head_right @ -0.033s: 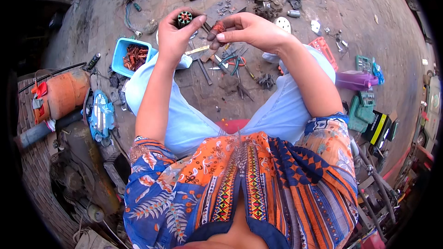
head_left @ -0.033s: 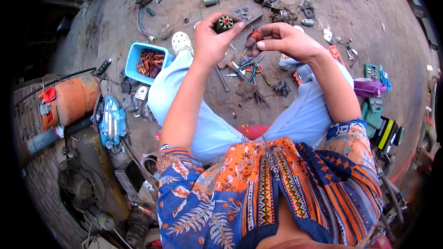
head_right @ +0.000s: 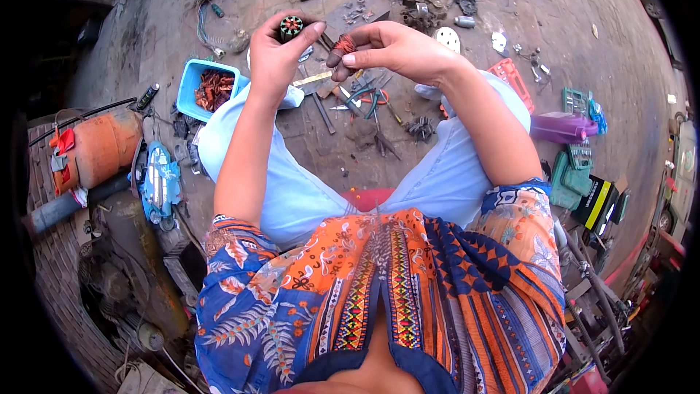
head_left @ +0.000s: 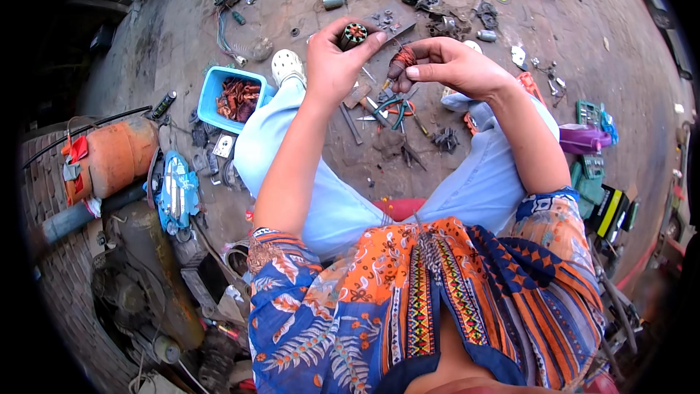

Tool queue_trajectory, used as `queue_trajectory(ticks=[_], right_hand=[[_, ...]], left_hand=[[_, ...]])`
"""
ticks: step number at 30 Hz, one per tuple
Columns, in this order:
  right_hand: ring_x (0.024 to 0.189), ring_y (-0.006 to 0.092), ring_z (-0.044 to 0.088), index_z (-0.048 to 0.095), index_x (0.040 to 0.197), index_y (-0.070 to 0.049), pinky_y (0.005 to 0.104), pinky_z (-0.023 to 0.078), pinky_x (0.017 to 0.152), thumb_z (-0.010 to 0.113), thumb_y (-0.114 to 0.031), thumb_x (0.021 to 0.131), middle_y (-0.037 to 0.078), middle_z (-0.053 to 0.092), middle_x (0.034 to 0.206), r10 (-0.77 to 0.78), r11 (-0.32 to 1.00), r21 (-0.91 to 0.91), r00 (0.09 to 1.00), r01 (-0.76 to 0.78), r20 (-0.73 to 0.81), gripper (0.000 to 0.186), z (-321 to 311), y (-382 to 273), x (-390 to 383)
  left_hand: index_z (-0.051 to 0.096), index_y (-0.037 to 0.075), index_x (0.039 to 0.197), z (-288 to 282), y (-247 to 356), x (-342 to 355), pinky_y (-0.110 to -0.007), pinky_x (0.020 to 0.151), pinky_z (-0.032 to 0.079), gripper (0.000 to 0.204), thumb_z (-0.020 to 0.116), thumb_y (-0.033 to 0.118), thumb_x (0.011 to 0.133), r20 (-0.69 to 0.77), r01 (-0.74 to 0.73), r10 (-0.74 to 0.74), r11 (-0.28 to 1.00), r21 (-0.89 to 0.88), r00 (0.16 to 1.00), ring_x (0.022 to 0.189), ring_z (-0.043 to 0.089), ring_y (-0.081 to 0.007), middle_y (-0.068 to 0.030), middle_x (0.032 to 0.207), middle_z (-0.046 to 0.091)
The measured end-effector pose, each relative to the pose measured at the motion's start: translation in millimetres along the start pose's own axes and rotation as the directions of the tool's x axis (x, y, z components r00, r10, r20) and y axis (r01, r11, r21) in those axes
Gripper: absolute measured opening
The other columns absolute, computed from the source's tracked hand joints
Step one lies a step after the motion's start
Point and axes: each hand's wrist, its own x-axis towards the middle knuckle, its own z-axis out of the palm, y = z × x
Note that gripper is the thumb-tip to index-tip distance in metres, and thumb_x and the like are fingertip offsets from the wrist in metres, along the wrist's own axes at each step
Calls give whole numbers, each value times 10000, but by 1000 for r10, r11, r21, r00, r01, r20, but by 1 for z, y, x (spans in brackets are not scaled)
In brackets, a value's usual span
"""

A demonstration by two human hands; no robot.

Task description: The person sits on the ground and winds copper wire around a small cylindrical metal component, likely a motor armature. They repeatedly wrap the wire by hand, occasionally adjusting the component's orientation to continue the winding process.

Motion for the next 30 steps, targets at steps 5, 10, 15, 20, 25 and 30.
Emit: queue_trajectory(ticks=[5,10,15,20,25,30], right_hand=[[869,135,574,572,1075,51,279,436,858,536,-186,917,65,619,932,-39,986,162,999,43,-29,287,-2,0,4],[806,141,535,572,1027,51,289,431,844,504,-185,938,36,568,831,-44,903,421,994,81,-96,262,-6,6,5],[903,173,573,549,1040,52,325,433,919,496,-147,932,36,567,811,-31,858,494,973,143,-228,233,2,8,9],[957,200,597,563,1053,39,346,437,932,522,-165,924,59,609,878,-59,783,588,965,204,-256,244,0,17,13],[965,203,595,569,1043,38,347,436,935,525,-171,924,90,624,933,-31,788,577,949,217,-315,245,2,16,16],[967,193,590,565,1055,39,323,436,925,516,-175,930,104,626,976,-80,874,402,897,273,-434,253,5,12,16]], left_hand=[[651,21,835,-4,-9,5,-208,612,405,141,730,93,743,-25,144,-147,984,-105,989,661,518,-47,16,750,622],[644,25,829,1,-7,-1,-205,584,380,164,742,113,730,30,245,-243,959,-141,970,640,500,-49,20,736,613],[654,-13,889,14,-17,-10,-223,699,467,151,696,84,780,92,267,-253,939,-217,963,743,597,-85,-36,820,663],[659,-10,893,14,-18,-8,-224,695,469,152,698,85,781,55,220,-214,959,-180,975,740,598,-87,-43,825,663],[658,-17,895,16,-22,-8,-223,672,460,146,686,72,782,12,190,-191,969,-160,982,723,581,-83,-38,806,651],[657,13,912,19,-21,-13,-194,541,358,178,693,96,758,137,354,-327,870,-342,935,604,465,-36,37,702,570]])
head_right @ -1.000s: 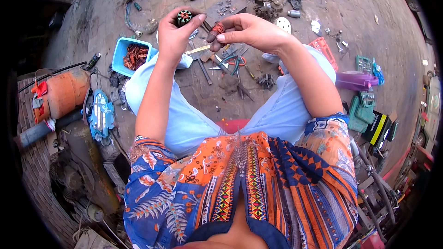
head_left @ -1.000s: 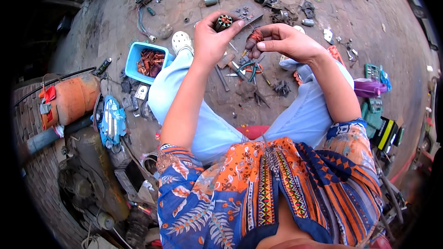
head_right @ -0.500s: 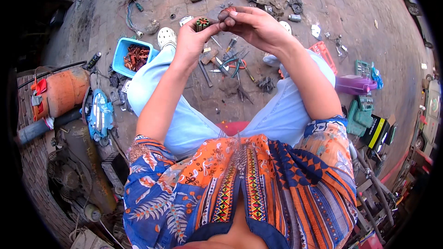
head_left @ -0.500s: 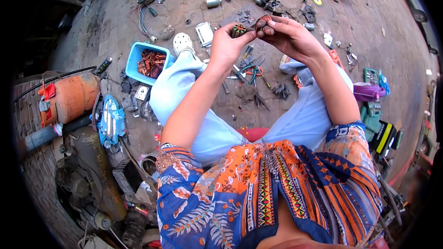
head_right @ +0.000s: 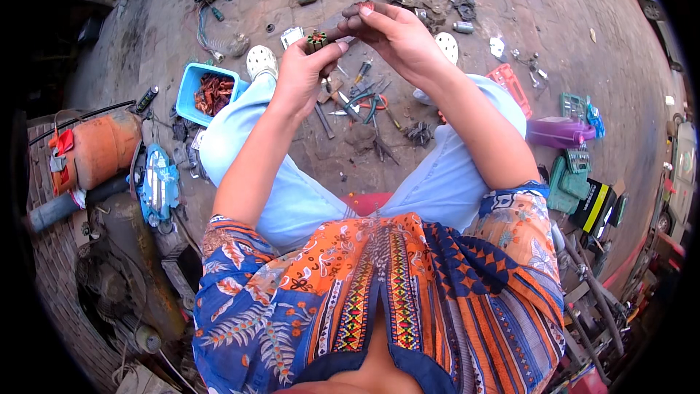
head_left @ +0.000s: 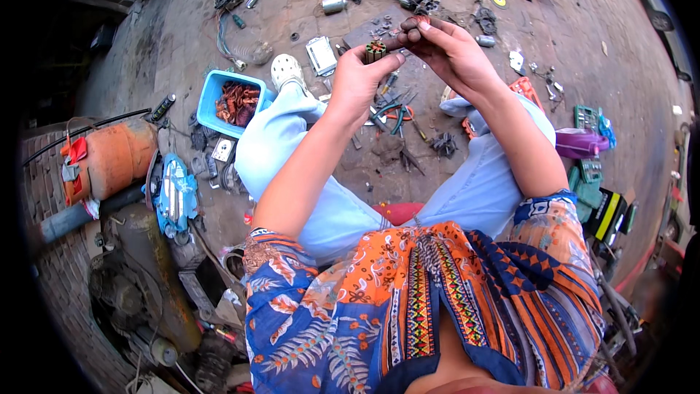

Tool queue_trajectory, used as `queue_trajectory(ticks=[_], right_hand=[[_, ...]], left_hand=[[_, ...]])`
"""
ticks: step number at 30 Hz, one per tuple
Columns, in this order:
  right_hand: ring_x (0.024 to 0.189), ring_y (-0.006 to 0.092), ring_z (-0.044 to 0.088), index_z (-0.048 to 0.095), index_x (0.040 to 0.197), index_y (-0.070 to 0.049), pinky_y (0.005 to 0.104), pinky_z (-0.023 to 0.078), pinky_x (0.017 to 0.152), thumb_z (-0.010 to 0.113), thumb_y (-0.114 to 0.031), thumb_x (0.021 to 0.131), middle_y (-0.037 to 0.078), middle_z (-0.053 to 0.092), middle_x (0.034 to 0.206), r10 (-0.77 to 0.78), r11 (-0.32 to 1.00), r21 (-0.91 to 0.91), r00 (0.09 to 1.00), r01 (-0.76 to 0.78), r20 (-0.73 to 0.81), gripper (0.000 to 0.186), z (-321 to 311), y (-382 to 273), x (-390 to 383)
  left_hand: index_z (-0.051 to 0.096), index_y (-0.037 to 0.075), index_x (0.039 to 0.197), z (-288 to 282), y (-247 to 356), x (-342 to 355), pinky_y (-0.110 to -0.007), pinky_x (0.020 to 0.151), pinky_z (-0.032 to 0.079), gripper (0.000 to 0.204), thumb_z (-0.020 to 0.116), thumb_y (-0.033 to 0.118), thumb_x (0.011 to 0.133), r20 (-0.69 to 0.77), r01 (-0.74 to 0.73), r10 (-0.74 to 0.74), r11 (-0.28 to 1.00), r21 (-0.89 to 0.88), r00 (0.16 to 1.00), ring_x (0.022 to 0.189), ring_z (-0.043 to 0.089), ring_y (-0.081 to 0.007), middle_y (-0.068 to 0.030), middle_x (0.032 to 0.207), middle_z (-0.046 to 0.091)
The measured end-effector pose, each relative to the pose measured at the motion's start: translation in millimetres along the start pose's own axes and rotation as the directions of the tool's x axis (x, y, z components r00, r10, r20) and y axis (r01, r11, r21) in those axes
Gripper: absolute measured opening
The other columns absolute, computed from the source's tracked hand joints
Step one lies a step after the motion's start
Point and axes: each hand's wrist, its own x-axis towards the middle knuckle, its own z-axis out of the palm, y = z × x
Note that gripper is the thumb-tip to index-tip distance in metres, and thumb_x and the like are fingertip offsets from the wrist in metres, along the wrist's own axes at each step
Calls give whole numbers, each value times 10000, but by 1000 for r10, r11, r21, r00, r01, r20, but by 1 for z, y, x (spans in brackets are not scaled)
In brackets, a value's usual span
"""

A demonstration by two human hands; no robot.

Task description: The person sits on the ground and winds copper wire around a small cylindrical metal component, likely a motor armature. They repeatedly wrap the wire by hand, occasionally adjusting the component's orientation to continue the winding process.

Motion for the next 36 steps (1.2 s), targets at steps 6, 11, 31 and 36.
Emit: queue_trajectory(ticks=[6,11,31,36], right_hand=[[957,170,587,547,1096,41,295,431,920,485,-167,941,96,625,983,-60,964,-260,997,45,-50,267,4,-1,-3],[940,162,589,553,1091,40,285,432,915,482,-167,940,79,616,959,81,960,-263,995,-95,-62,266,-9,-9,-6],[919,168,591,565,1049,60,281,439,893,465,-222,954,89,617,906,296,882,-418,946,-216,136,314,-11,7,0],[929,171,584,541,1083,64,291,428,917,487,-175,944,81,601,903,278,910,-382,922,-162,270,282,-9,-3,3]], left_hand=[[622,6,1020,1,1,2,-208,599,381,277,673,150,788,141,48,-28,989,-137,990,680,499,-64,-6,796,586],[592,-7,1082,-2,12,6,-242,725,428,362,594,289,874,86,-301,290,880,368,953,778,537,-122,-29,882,596],[660,168,958,-30,38,11,-350,742,399,276,709,193,687,631,-604,519,-250,757,576,846,535,-210,-27,813,546],[653,131,976,-34,42,12,-366,717,440,286,712,215,709,558,-605,541,-109,788,629,825,568,-254,-61,834,575]])
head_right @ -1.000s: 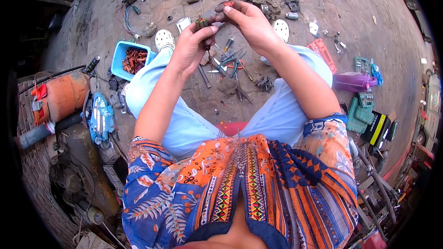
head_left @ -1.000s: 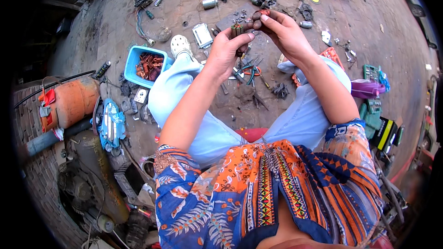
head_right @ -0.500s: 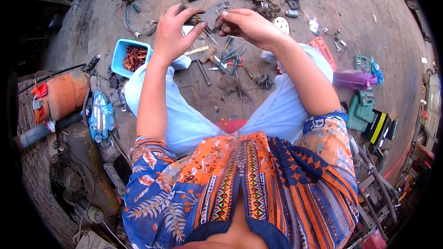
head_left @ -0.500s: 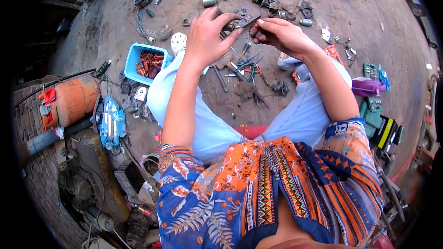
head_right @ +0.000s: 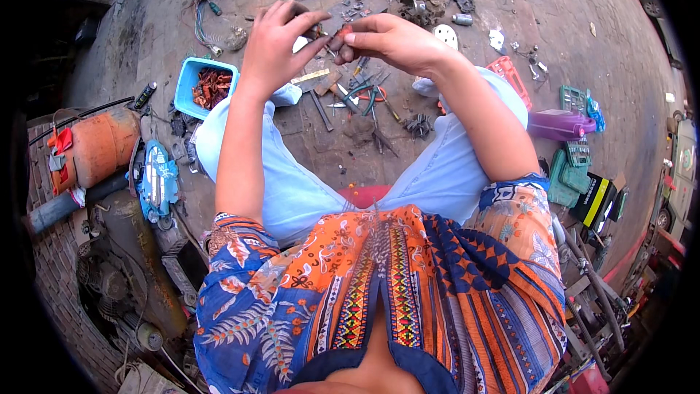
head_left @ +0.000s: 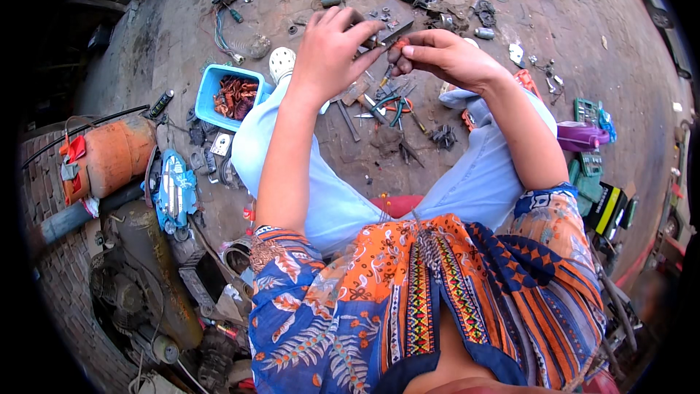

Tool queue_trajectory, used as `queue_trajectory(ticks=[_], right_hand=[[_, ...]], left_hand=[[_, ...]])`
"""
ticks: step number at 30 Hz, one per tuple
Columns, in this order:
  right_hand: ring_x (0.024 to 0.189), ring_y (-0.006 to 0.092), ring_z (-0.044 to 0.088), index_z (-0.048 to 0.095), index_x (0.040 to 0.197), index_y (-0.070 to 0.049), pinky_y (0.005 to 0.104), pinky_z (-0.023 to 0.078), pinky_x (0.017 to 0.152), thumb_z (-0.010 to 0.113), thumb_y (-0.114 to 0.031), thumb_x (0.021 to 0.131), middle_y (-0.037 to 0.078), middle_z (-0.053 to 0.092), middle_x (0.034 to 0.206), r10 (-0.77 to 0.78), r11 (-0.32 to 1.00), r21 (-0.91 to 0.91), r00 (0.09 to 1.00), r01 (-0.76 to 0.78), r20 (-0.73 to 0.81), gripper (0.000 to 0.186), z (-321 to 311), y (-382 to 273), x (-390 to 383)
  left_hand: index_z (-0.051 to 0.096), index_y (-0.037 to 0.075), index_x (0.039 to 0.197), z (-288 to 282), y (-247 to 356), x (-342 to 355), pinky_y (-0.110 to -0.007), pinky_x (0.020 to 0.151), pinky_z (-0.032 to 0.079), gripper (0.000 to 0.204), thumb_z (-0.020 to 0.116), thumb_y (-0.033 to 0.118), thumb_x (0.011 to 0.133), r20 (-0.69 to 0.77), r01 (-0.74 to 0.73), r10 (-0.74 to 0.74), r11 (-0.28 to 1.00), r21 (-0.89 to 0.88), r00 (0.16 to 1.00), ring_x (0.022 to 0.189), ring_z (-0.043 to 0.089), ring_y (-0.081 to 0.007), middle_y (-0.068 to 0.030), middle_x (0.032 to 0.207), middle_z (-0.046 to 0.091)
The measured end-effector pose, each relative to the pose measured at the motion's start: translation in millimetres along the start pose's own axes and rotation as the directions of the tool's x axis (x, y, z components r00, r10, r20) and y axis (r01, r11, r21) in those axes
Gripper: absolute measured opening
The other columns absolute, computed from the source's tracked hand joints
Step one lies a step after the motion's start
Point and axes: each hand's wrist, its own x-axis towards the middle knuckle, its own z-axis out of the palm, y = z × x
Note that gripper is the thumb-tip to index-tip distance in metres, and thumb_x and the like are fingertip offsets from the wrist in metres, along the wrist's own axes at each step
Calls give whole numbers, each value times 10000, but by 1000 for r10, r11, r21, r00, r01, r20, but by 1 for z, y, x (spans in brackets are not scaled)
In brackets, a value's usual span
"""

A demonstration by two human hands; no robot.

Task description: The person sits on the ground and winds copper wire around a small cylindrical metal component, likely a motor armature. They repeatedly wrap the wire by hand, occasionally adjusting the component's orientation to continue the winding process.

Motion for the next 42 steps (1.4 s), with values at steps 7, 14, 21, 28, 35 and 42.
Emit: queue_trajectory(ticks=[7,14,21,28,35,42], right_hand=[[910,151,562,537,1074,55,285,422,891,505,-137,928,53,568,868,-156,988,3,986,157,-65,244,6,-10,-4],[898,129,553,550,1068,59,265,417,860,519,-127,911,80,612,953,-183,979,-87,983,182,0,245,5,-18,-5],[868,116,540,541,1055,45,268,428,835,490,-96,914,58,591,912,-254,941,-222,966,256,38,206,15,-28,-8],[838,114,521,530,1049,41,266,422,812,484,-117,925,61,584,938,-281,939,-202,960,278,16,206,23,-32,-15],[869,125,515,522,1076,31,243,392,820,513,-146,913,62,576,952,-346,928,148,938,341,11,241,15,-40,-17],[925,173,559,512,1110,59,315,411,912,521,-118,898,40,580,855,-393,818,451,920,357,-17,276,7,-30,-8]], left_hand=[[624,23,1005,9,7,-8,-345,736,484,328,715,191,738,74,252,-241,932,-262,968,826,618,-297,-140,920,635],[625,65,1040,12,1,-5,-337,699,498,327,703,209,758,53,246,-247,881,-405,968,810,630,-275,-114,931,636],[587,-10,1058,6,5,-2,-282,692,497,349,707,113,753,263,477,-430,529,-702,864,807,626,-166,-99,903,652],[554,-14,890,0,4,10,-245,565,461,360,787,170,686,339,605,-552,418,-677,762,654,577,-123,-62,777,604],[551,-23,1072,7,-9,8,-286,714,528,329,623,218,861,383,134,-656,-397,-908,650,776,580,-179,-82,886,596],[549,-23,1078,4,4,6,-323,734,501,235,545,134,902,480,317,-588,-364,-876,651,838,582,-194,-100,926,591]])
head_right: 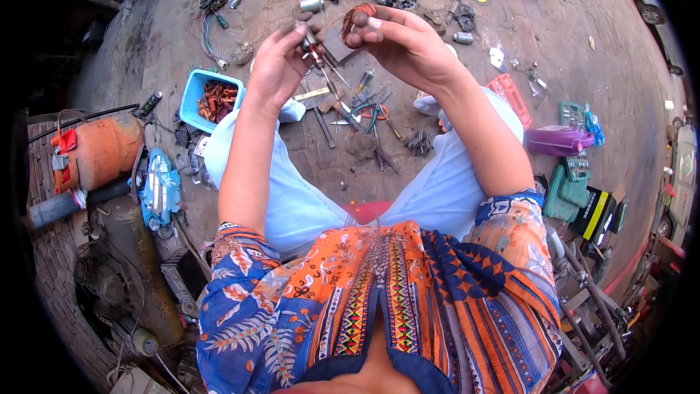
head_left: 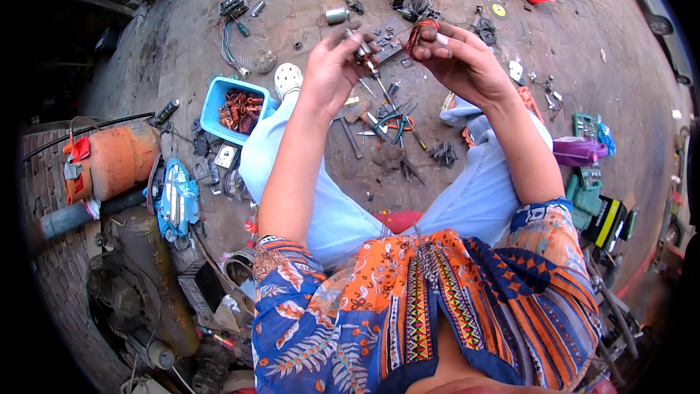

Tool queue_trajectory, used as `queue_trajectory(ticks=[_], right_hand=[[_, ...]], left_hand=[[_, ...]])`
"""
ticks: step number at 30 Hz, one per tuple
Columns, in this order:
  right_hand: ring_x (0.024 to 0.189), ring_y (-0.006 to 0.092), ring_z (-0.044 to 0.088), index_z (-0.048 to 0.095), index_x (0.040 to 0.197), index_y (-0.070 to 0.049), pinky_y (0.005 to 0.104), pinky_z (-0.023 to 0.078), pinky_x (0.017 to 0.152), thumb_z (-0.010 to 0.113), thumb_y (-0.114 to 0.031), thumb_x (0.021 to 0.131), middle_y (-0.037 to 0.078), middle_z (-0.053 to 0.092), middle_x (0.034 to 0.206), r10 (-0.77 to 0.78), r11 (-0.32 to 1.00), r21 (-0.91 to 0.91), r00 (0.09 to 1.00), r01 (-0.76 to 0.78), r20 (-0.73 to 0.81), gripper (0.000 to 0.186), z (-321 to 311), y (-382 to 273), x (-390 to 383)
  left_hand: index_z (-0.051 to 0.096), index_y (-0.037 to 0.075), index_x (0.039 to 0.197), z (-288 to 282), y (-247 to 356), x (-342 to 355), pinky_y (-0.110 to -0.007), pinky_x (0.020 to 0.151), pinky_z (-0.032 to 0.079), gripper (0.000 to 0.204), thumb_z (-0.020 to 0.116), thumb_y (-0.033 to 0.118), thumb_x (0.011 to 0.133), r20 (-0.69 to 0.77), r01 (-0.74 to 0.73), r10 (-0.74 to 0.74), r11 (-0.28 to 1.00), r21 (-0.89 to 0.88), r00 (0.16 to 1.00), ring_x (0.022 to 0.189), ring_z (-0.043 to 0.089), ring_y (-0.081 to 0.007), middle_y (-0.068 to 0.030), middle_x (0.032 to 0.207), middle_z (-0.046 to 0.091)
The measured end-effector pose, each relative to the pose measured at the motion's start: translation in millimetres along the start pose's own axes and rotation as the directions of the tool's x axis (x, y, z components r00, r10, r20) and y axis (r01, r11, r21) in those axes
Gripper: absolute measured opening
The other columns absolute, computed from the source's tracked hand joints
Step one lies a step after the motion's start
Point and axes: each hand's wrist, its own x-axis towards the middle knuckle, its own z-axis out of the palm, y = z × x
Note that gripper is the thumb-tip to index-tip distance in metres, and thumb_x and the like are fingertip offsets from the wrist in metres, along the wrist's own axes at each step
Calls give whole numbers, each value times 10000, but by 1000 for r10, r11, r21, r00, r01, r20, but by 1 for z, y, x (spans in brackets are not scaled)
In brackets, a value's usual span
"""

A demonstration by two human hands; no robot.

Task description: The person sits on the ground and winds copper wire around a small cylindrical metal component, likely a motor armature. They repeatedly wrap the wire by hand, occasionally adjusting the component's orientation to continue the winding process.

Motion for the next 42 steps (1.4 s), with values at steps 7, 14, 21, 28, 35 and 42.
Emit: queue_trajectory(ticks=[7,14,21,28,35,42], right_hand=[[876,169,563,502,1083,70,331,416,923,518,-109,890,26,566,794,12,996,92,1000,-9,-29,264,3,5,1],[809,153,553,501,1064,71,386,397,972,508,-109,873,1,536,721,142,987,-62,988,-146,-60,263,11,-7,-4],[808,110,553,497,1003,27,457,240,1117,487,-128,884,-33,533,678,9,996,85,992,-20,123,196,21,-13,-6],[864,106,554,503,981,-20,429,168,1146,487,-120,897,-46,547,720,-133,937,329,991,116,28,132,18,-22,-3],[1019,197,578,579,1029,21,369,320,1078,483,-89,908,72,634,962,-265,955,67,935,287,-235,190,-2,-16,-1],[1056,220,571,595,999,14,366,361,1052,490,-83,906,113,633,1030,-151,921,307,945,241,-289,171,5,-8,4]], left_hand=[[511,6,1071,9,-8,-15,-295,646,478,245,602,99,863,83,-32,25,996,86,996,801,570,-155,-68,909,567],[500,30,1097,-8,8,-15,-232,602,408,300,633,34,828,144,-309,295,947,85,945,732,501,-107,-34,925,539],[536,47,1002,-3,-10,-16,-193,519,370,234,664,49,806,117,-272,249,928,255,961,608,477,-59,6,797,533],[564,63,925,18,-21,-20,-176,526,332,162,668,55,801,204,-218,146,892,396,968,621,447,-35,23,768,538],[581,18,927,29,-19,-28,-262,792,434,169,645,140,829,337,-416,253,667,618,907,859,544,-113,-27,874,598],[587,15,937,22,-23,-28,-302,763,451,173,623,122,806,468,-577,360,314,754,807,821,586,-219,-107,872,606]])
